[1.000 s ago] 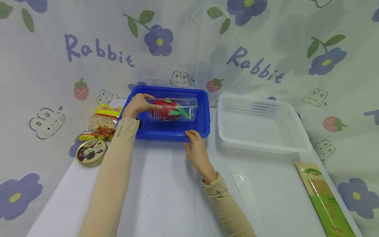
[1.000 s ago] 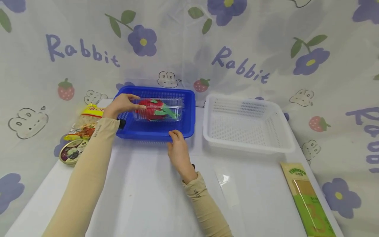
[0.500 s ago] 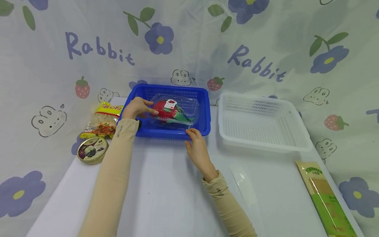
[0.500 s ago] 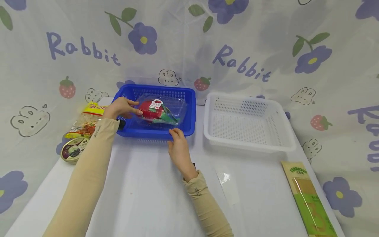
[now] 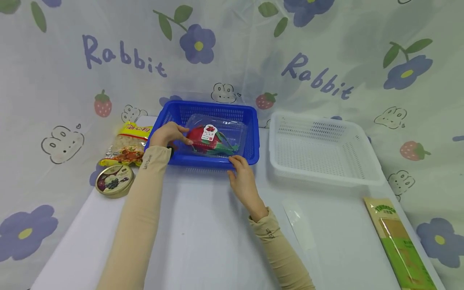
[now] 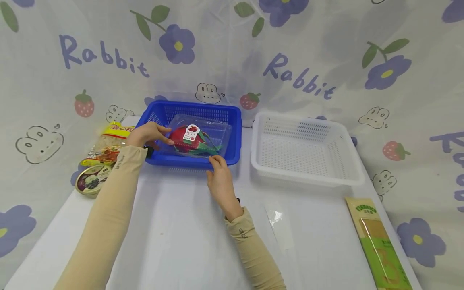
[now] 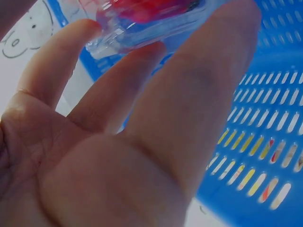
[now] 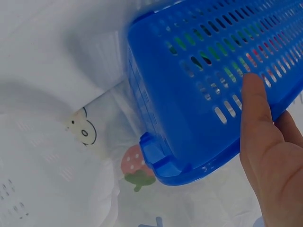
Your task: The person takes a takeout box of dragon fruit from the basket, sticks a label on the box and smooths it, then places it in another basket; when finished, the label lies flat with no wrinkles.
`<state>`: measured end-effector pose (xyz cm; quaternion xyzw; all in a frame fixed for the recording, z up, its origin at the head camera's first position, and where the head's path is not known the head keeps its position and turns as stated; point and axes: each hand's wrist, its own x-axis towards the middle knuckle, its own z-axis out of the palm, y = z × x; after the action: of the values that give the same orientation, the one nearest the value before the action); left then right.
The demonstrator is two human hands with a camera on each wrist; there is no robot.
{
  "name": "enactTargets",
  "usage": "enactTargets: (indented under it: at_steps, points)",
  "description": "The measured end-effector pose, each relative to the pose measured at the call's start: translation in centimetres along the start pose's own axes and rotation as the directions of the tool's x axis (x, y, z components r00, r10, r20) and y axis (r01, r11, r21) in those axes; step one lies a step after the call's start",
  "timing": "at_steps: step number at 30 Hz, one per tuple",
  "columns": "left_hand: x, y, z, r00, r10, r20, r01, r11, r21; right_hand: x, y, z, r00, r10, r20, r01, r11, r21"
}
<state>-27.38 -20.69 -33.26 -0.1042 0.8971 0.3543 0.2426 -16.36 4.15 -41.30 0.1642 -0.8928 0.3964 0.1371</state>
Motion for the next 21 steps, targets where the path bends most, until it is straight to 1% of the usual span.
enactTargets:
  at_steps: [4, 8, 11, 13, 15, 17, 19, 21]
  points:
    - [-0.3, 0.3, 0.1, 1.000, 0.020, -0.011, -0.019, 0.997, 0.078, 0.0, 0.0, -0.1, 1.000, -0.001, 0.000, 0.001, 1.000, -0.009]
    - [-0.4, 0.6, 0.2, 0.999, 0.043, -0.003, -0.042, 0.987, 0.156, 0.0, 0.0, -0.1, 1.000, 0.000, 0.007, 0.000, 1.000, -0.017]
    - [-0.7, 0.9, 0.3, 0.999, 0.044, 0.003, -0.044, 0.980, 0.193, 0.0, 0.0, -0.3, 1.000, 0.006, 0.029, -0.006, 1.000, -0.018]
    - [-0.9, 1.1, 0.4, 0.999, 0.047, -0.012, -0.042, 0.970, 0.241, 0.0, 0.0, -0.5, 0.998, 0.012, 0.059, -0.010, 1.000, -0.023]
    - [-1.3, 1.2, 0.7, 0.998, 0.051, -0.044, -0.036, 0.957, 0.287, 0.0, 0.0, -0.8, 0.994, 0.026, 0.109, -0.023, 0.999, -0.026]
    - [-1.8, 1.4, 1.1, 0.994, 0.060, -0.091, -0.026, 0.940, 0.339, 0.0, 0.0, -1.3, 0.983, 0.041, 0.178, -0.037, 0.999, -0.026]
    - [-2.4, 1.6, 1.6, 0.987, 0.070, -0.147, -0.010, 0.927, 0.374, -0.1, 0.1, -1.8, 0.965, 0.058, 0.256, -0.053, 0.998, -0.029]
    - [-3.3, 1.9, 2.2, 0.975, 0.083, -0.206, 0.004, 0.920, 0.391, -0.3, 0.3, -2.5, 0.943, 0.067, 0.325, -0.060, 0.998, -0.032]
